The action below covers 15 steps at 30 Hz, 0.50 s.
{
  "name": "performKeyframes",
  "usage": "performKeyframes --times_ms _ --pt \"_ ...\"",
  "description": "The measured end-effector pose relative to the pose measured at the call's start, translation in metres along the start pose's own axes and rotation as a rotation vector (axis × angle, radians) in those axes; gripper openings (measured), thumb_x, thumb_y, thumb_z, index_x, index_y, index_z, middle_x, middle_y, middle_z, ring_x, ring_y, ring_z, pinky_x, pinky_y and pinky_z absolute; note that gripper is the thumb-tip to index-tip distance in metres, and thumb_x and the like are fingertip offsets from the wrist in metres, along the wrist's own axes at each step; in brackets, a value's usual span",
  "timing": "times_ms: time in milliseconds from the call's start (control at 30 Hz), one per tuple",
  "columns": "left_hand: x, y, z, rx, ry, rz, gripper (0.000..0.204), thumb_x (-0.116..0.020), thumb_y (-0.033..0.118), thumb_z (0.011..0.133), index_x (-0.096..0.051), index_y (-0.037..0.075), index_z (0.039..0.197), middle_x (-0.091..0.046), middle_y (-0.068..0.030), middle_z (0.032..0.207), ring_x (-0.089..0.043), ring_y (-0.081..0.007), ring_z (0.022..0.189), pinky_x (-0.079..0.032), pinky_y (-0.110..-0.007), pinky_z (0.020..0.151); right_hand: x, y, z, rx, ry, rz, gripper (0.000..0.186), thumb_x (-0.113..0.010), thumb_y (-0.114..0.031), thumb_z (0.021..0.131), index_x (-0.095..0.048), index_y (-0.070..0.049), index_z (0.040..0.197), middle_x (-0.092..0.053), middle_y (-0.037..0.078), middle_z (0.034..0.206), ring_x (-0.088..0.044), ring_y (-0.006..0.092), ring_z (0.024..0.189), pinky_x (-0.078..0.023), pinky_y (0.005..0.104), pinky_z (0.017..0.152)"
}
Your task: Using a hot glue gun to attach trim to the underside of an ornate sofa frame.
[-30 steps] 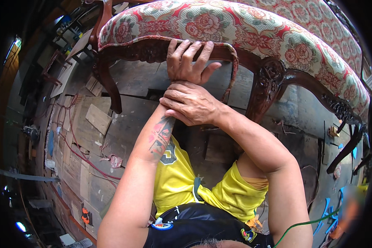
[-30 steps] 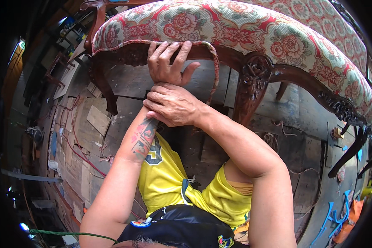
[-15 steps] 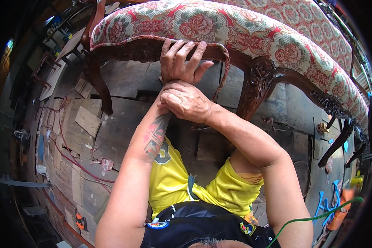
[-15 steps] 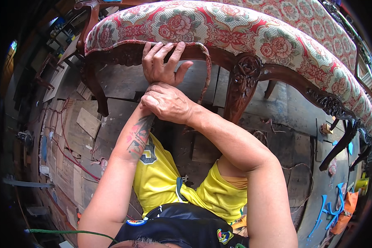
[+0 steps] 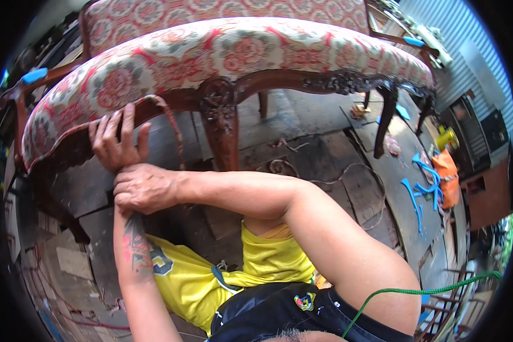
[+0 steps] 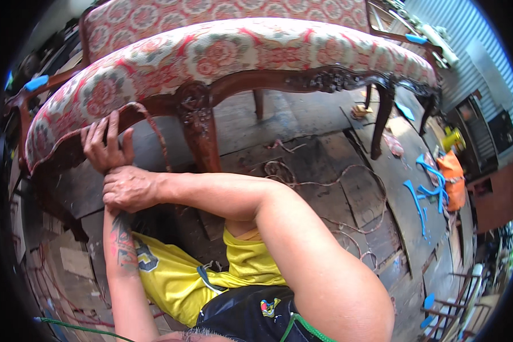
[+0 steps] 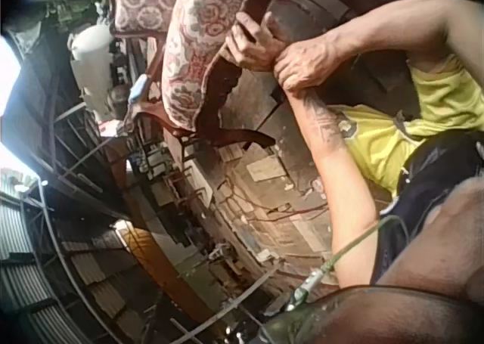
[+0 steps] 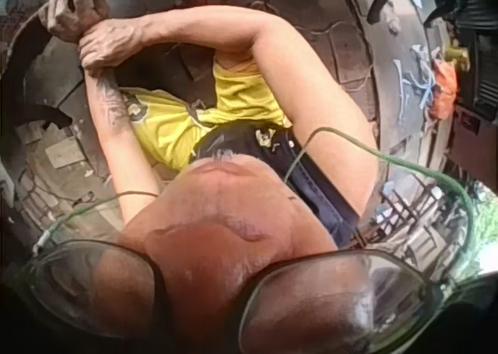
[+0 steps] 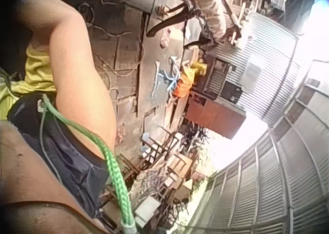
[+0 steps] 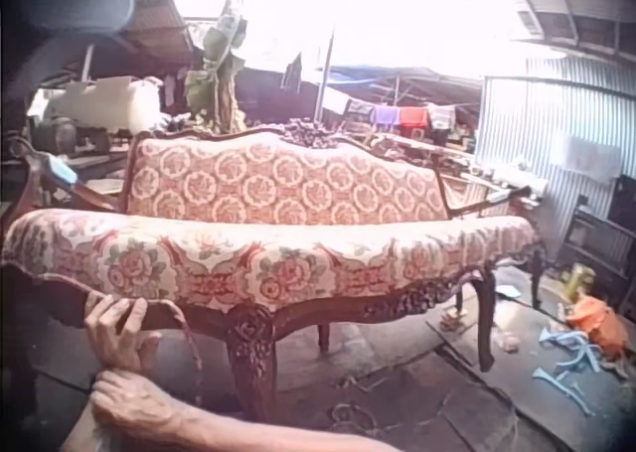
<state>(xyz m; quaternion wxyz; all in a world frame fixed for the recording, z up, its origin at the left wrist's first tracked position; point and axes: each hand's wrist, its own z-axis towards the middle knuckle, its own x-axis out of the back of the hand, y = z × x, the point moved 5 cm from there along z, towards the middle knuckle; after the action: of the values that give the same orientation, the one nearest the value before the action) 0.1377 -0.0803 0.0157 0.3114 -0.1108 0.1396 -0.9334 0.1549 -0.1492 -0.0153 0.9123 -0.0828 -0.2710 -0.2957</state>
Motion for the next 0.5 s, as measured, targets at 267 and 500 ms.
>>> performKeyframes --times_ms 267,500 --pt "-0.003 0.002 -0.001 0.010 0.042 0.010 0.043 -0.064 0.051 0.107 -0.080 0.018 0.129 -0.071 -0.0031 0.120 -0.062 -0.0217 0.117 -0.052 -0.046 0.114 -0.006 -0.002 -0.004 -0.055 -0.008 -0.066 0.031 -0.079 -0.036 0.086 -0.069 -0.007 0.079 -0.071 0.009 0.085 -0.070 0.0281 0.089 -0.054 0.0422 0.086" --pt "-0.005 0.002 -0.005 0.027 0.025 0.015 0.040 -0.065 0.049 0.107 -0.080 0.019 0.129 -0.072 -0.0012 0.121 -0.062 -0.0194 0.118 -0.051 -0.044 0.116 -0.009 -0.003 -0.011 -0.092 -0.016 -0.029 0.028 -0.078 -0.033 0.089 -0.067 -0.007 0.084 -0.073 0.012 0.090 -0.070 0.0301 0.091 -0.054 0.0432 0.086"
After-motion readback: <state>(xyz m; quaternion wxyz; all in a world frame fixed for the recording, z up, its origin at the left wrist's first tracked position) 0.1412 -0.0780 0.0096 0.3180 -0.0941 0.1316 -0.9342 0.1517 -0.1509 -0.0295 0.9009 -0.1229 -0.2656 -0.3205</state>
